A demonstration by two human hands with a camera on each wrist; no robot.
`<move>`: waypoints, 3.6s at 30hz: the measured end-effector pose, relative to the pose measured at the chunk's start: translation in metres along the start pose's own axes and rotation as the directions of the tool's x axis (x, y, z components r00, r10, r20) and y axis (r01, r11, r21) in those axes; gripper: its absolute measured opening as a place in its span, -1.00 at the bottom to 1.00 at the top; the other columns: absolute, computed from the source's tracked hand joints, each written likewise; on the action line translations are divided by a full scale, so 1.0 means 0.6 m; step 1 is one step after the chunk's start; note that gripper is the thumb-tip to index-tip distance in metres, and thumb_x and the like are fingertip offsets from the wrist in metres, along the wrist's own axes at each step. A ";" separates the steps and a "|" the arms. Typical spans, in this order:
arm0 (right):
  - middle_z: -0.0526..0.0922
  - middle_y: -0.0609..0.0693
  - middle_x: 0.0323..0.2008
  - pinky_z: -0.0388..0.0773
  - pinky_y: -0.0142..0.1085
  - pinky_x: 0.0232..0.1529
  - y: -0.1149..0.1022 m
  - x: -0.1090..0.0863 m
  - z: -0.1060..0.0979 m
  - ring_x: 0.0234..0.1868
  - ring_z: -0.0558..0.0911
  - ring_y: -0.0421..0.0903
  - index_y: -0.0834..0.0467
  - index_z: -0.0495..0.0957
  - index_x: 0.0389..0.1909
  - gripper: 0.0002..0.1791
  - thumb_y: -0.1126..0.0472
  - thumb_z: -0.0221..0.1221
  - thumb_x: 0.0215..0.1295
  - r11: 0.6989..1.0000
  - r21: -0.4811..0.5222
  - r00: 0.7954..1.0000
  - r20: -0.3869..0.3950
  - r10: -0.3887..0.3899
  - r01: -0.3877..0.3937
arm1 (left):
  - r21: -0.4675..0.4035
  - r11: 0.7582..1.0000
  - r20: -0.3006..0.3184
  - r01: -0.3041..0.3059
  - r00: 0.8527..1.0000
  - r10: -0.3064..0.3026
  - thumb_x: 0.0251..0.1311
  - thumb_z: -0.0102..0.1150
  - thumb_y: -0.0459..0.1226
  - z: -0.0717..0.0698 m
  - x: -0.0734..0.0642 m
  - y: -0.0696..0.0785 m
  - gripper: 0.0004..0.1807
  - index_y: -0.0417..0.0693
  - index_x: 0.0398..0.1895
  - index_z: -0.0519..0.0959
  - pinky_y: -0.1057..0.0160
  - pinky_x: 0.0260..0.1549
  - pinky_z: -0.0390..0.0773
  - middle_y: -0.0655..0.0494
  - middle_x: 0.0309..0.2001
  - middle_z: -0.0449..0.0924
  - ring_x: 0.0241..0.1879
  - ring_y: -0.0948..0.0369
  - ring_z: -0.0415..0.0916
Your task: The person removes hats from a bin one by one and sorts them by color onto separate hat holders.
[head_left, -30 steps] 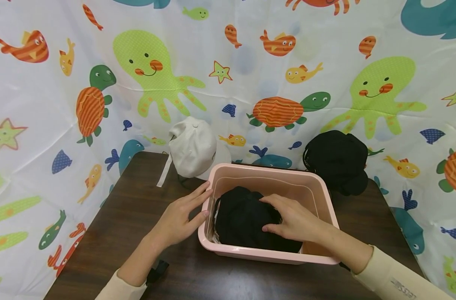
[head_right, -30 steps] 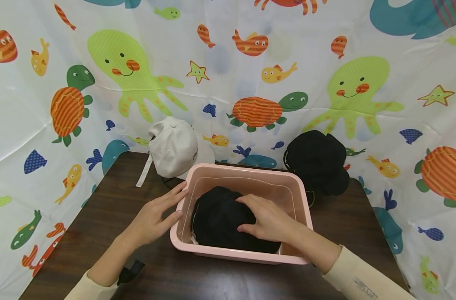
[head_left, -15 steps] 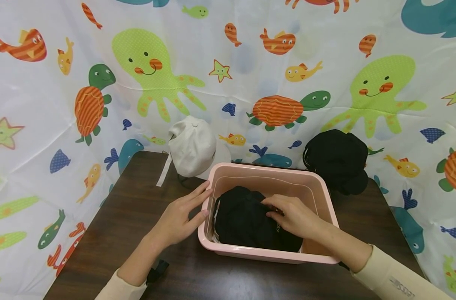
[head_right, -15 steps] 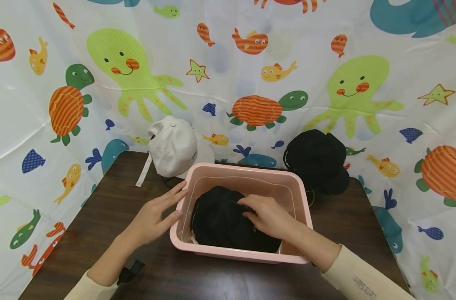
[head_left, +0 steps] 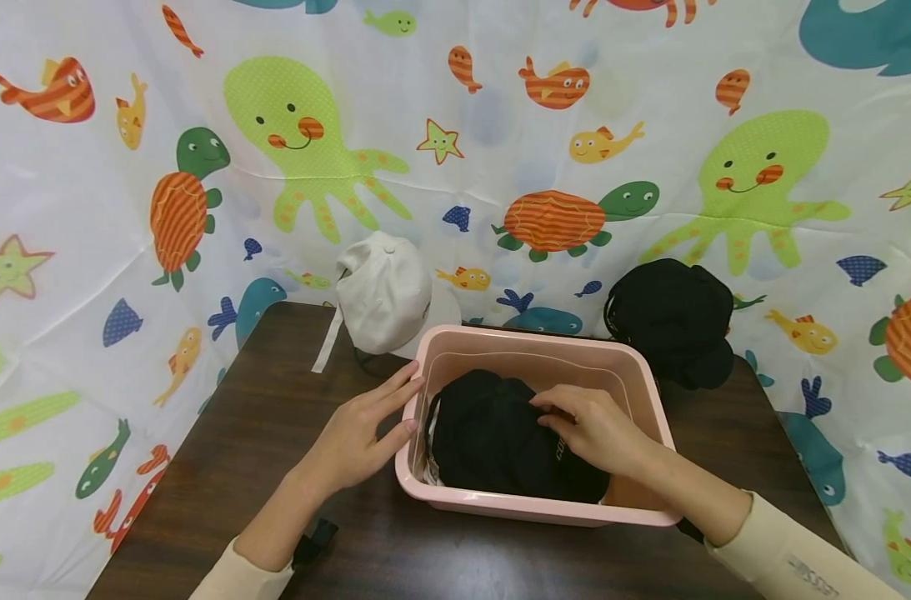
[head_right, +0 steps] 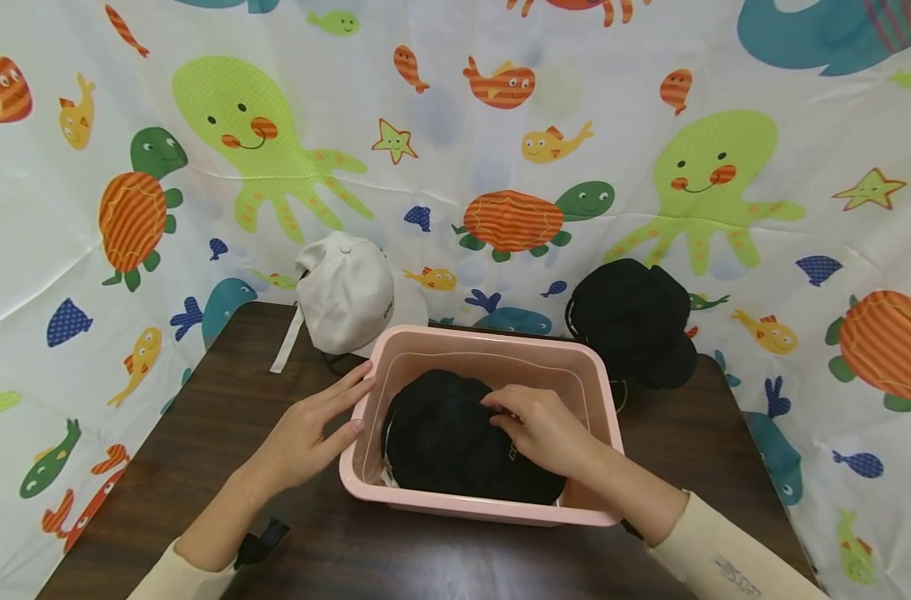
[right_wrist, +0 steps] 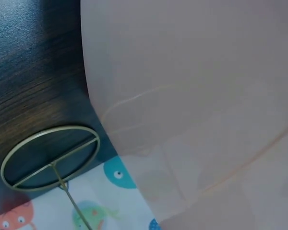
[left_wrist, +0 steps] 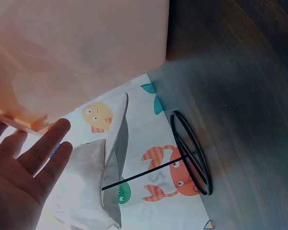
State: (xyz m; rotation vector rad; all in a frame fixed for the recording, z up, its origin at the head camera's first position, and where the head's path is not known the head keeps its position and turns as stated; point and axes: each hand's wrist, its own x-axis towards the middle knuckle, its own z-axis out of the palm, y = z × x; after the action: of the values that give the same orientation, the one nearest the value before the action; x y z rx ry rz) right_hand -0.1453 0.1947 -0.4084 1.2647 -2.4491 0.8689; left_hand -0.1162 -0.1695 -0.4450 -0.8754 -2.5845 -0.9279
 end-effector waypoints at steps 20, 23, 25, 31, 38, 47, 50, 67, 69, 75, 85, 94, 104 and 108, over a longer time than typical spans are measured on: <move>0.78 -0.03 -0.21 0.62 -0.54 -0.10 -0.012 0.018 -0.048 -0.27 0.74 -0.12 0.19 0.72 -0.10 -0.56 0.62 0.46 0.01 0.999 -0.012 0.998 -0.045 -0.032 0.032 | 0.004 1.000 0.003 0.013 1.000 -0.013 0.45 0.19 -0.10 -0.002 -0.001 0.001 -0.39 -0.04 0.52 0.44 -0.15 0.28 0.50 0.11 0.59 0.25 0.44 0.03 0.41; 0.78 -0.05 -0.21 0.62 -0.53 -0.15 -0.015 0.021 -0.056 -0.29 0.72 -0.16 0.17 0.73 -0.11 -0.53 0.63 0.48 -0.04 0.999 -0.024 0.997 -0.067 -0.040 0.038 | 0.003 1.000 0.002 0.011 1.000 -0.011 0.45 0.19 -0.11 -0.002 -0.001 0.001 -0.39 -0.04 0.52 0.44 -0.15 0.28 0.50 0.11 0.59 0.25 0.45 0.03 0.40; 0.78 -0.06 -0.21 0.62 -0.52 -0.19 -0.017 0.022 -0.061 -0.30 0.70 -0.20 0.15 0.73 -0.12 -0.50 0.64 0.49 -0.09 0.999 -0.032 0.995 -0.083 -0.046 0.044 | 0.003 1.000 0.000 0.010 1.000 -0.010 0.45 0.19 -0.11 -0.002 -0.001 0.001 -0.39 -0.04 0.52 0.44 -0.15 0.29 0.50 0.12 0.59 0.25 0.45 0.04 0.40; 0.76 -0.06 -0.23 0.62 -0.51 -0.23 -0.021 0.025 -0.077 -0.33 0.67 -0.22 0.18 0.72 -0.13 -0.49 0.67 0.48 -0.12 0.998 -0.024 0.993 -0.100 -0.065 0.063 | -0.003 1.000 -0.002 0.009 1.000 -0.009 0.46 0.19 -0.11 -0.002 -0.001 0.001 -0.39 -0.06 0.52 0.44 -0.13 0.29 0.49 0.13 0.59 0.24 0.45 0.04 0.39; 0.77 -0.03 -0.22 0.63 -0.54 -0.21 -0.029 0.031 -0.096 -0.35 0.68 -0.20 0.19 0.72 -0.11 -0.45 0.67 0.49 -0.16 0.995 -0.071 0.991 -0.110 -0.073 0.065 | -0.002 1.000 -0.004 0.006 1.000 -0.006 0.46 0.20 -0.11 -0.001 -0.001 0.001 -0.39 -0.07 0.52 0.44 -0.12 0.29 0.50 0.13 0.59 0.25 0.45 0.04 0.39; 0.79 0.01 -0.20 0.66 -0.51 -0.26 -0.039 0.038 -0.118 -0.36 0.72 -0.16 0.20 0.72 -0.12 -0.41 0.70 0.51 -0.24 0.992 -0.111 0.988 -0.132 -0.080 0.065 | -0.004 1.000 -0.004 0.006 1.000 -0.006 0.45 0.21 -0.12 -0.002 -0.001 0.003 -0.39 -0.08 0.51 0.45 -0.13 0.30 0.49 0.11 0.59 0.26 0.46 0.04 0.38; 0.81 0.01 -0.20 0.65 -0.51 -0.28 -0.044 0.043 -0.126 -0.36 0.74 -0.17 0.20 0.73 -0.07 -0.38 0.70 0.51 -0.24 0.989 -0.130 0.986 -0.140 -0.089 0.071 | -0.005 1.000 -0.001 0.010 1.000 -0.010 0.45 0.21 -0.12 -0.002 -0.001 0.003 -0.39 -0.08 0.52 0.44 -0.13 0.30 0.49 0.11 0.59 0.26 0.46 0.03 0.39; 0.79 0.00 -0.25 0.61 -0.56 -0.26 -0.060 0.060 -0.170 -0.41 0.72 -0.18 0.25 0.74 -0.13 -0.46 0.68 0.52 -0.21 0.981 -0.180 0.973 -0.201 -0.114 0.078 | -0.001 1.000 -0.013 -0.004 1.000 0.004 0.44 0.21 -0.12 -0.001 -0.002 0.001 -0.37 -0.06 0.53 0.42 -0.13 0.29 0.50 0.10 0.59 0.25 0.45 0.02 0.40; 0.80 -0.01 -0.24 0.60 -0.55 -0.27 -0.061 0.060 -0.174 -0.41 0.70 -0.19 0.25 0.75 -0.12 -0.46 0.67 0.52 -0.20 0.978 -0.195 0.973 -0.203 -0.108 0.068 | -0.001 1.000 -0.011 -0.001 1.000 0.001 0.44 0.21 -0.13 -0.002 -0.001 0.002 -0.37 -0.06 0.53 0.42 -0.13 0.29 0.49 0.10 0.59 0.25 0.45 0.02 0.40; 0.80 0.02 -0.23 0.60 -0.57 -0.23 -0.061 0.057 -0.186 -0.39 0.73 -0.15 0.25 0.76 -0.10 -0.44 0.67 0.53 -0.21 0.978 -0.204 0.974 -0.209 -0.086 0.043 | -0.001 1.000 0.000 0.013 1.000 -0.013 0.46 0.19 -0.12 -0.002 -0.001 0.003 -0.38 -0.05 0.53 0.43 -0.14 0.29 0.49 0.10 0.59 0.25 0.46 0.02 0.39; 0.80 0.07 -0.24 0.55 -0.64 -0.16 -0.048 0.051 -0.207 -0.35 0.72 -0.13 0.28 0.75 -0.11 -0.59 0.58 0.51 -0.03 0.976 -0.213 0.968 -0.238 -0.085 0.034 | -0.006 1.000 0.001 0.012 1.000 -0.012 0.46 0.18 -0.12 -0.001 -0.001 0.002 -0.40 -0.07 0.52 0.44 -0.15 0.29 0.49 0.11 0.60 0.24 0.46 0.02 0.39; 0.77 0.14 -0.30 0.50 -0.68 -0.14 -0.026 0.043 -0.226 -0.22 0.63 -0.45 0.34 0.74 -0.11 -0.34 -0.24 0.08 0.52 0.981 -0.192 0.946 -0.310 -0.096 0.036 | -0.011 1.000 -0.010 0.003 1.000 -0.003 0.45 0.20 -0.12 -0.001 -0.002 0.003 -0.40 -0.09 0.50 0.46 -0.15 0.27 0.51 0.11 0.59 0.25 0.44 0.01 0.41; 0.79 0.20 -0.27 0.44 -0.73 -0.12 -0.025 0.035 -0.252 -0.17 0.54 -0.63 0.38 0.74 -0.07 -0.45 0.75 0.44 -0.19 0.962 -0.265 0.942 -0.334 -0.025 -0.069 | -0.008 1.000 -0.015 -0.004 1.000 0.004 0.46 0.18 -0.12 0.000 -0.001 0.001 -0.41 -0.11 0.49 0.46 -0.16 0.27 0.51 0.11 0.59 0.25 0.44 0.01 0.41; 0.77 0.24 -0.30 0.43 -0.73 -0.14 -0.021 0.031 -0.259 -0.17 0.52 -0.66 0.37 0.74 -0.07 -0.47 0.75 0.41 -0.15 0.958 -0.267 0.925 -0.380 -0.007 -0.102 | -0.007 1.000 -0.015 -0.004 1.000 0.003 0.46 0.18 -0.12 0.000 -0.001 0.002 -0.41 -0.11 0.49 0.47 -0.16 0.26 0.52 0.10 0.59 0.26 0.44 0.01 0.41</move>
State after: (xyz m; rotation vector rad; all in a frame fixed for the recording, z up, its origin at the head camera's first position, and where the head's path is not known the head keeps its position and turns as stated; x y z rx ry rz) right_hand -0.1538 0.2719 -0.2718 0.8486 -2.2022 0.6676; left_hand -0.1152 -0.1692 -0.4447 -0.8712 -2.5679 -0.9393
